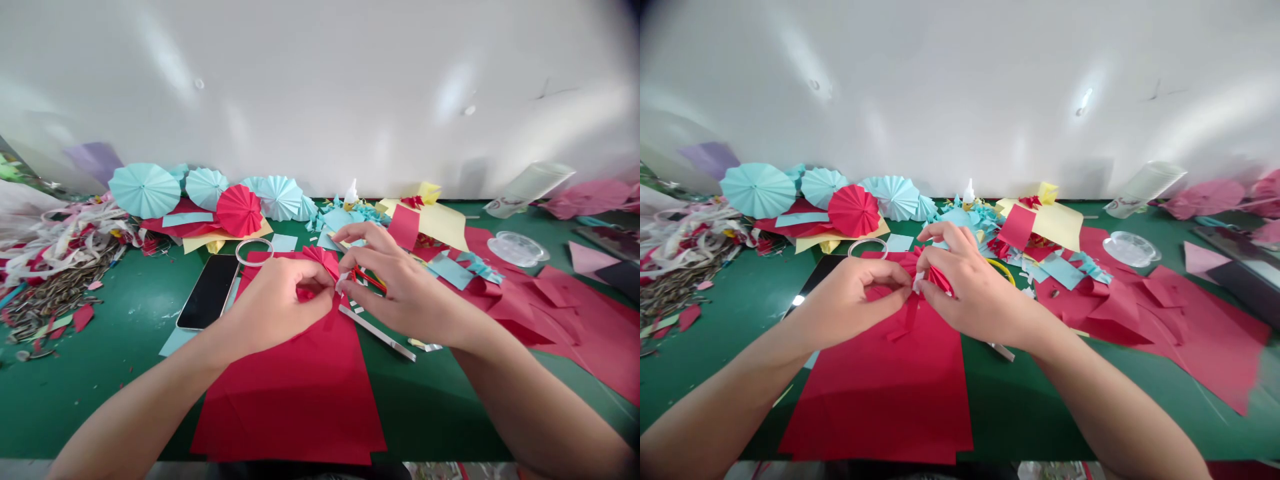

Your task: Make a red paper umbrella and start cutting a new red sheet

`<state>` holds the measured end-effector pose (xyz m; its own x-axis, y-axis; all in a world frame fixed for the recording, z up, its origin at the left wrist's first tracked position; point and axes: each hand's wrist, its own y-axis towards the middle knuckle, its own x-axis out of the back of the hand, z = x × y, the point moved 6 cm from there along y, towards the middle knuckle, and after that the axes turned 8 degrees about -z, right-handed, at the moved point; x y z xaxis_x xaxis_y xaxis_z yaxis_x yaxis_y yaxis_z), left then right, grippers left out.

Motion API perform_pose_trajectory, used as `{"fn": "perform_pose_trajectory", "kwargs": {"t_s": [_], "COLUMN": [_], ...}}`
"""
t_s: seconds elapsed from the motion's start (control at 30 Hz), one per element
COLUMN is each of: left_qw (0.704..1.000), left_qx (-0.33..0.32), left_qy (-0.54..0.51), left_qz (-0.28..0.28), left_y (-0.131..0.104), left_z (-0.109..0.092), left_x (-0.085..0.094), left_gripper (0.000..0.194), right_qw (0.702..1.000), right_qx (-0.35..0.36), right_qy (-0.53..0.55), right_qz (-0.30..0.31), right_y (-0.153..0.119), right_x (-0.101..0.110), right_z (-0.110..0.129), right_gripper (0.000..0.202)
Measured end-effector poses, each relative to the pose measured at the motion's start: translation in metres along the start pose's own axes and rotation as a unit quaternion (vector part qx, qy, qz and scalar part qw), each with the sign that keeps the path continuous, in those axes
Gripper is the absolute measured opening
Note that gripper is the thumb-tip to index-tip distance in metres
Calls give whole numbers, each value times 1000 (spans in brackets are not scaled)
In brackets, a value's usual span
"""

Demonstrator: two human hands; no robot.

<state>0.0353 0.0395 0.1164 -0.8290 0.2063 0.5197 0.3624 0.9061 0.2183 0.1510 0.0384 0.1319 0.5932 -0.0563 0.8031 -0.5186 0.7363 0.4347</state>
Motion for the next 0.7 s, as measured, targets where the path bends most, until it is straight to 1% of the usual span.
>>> {"fn": "perform_pose_trajectory", "kwargs": {"t_s": [0.1,0.17,0.27,0.33,0.37,0.43,0.5,0.7], "left_qw": [1000,1000,999,998,998,997,996,988], "left_qx": [1,-1,-5,-10,-15,-25,-36,-77], "left_qy": [-4,-8,0,16,23,33,42,111], "left_qz": [-3,-16,-46,-60,-65,-69,-71,-80], "left_y": [0,0,1,0,-1,-2,-4,-9], "left_z": [0,0,-1,-1,-2,-3,-5,-12], "left_x": [0,2,5,6,7,6,6,6], "left_gripper": [15,15,14,15,14,14,14,13], "right_qw": [1000,1000,994,987,985,983,984,991], "right_qx": [-4,-1,20,37,48,68,83,77], "right_qy": [5,8,-2,-24,-38,-62,-73,-49], "right_qz": [-6,-28,-105,-154,-164,-157,-136,-97], "right_y": [0,1,2,1,1,0,-1,0], "right_x": [0,2,8,13,14,13,11,7], "right_z": [-1,-1,1,4,6,11,14,14], "right_gripper": [4,5,19,17,13,7,8,12]}}
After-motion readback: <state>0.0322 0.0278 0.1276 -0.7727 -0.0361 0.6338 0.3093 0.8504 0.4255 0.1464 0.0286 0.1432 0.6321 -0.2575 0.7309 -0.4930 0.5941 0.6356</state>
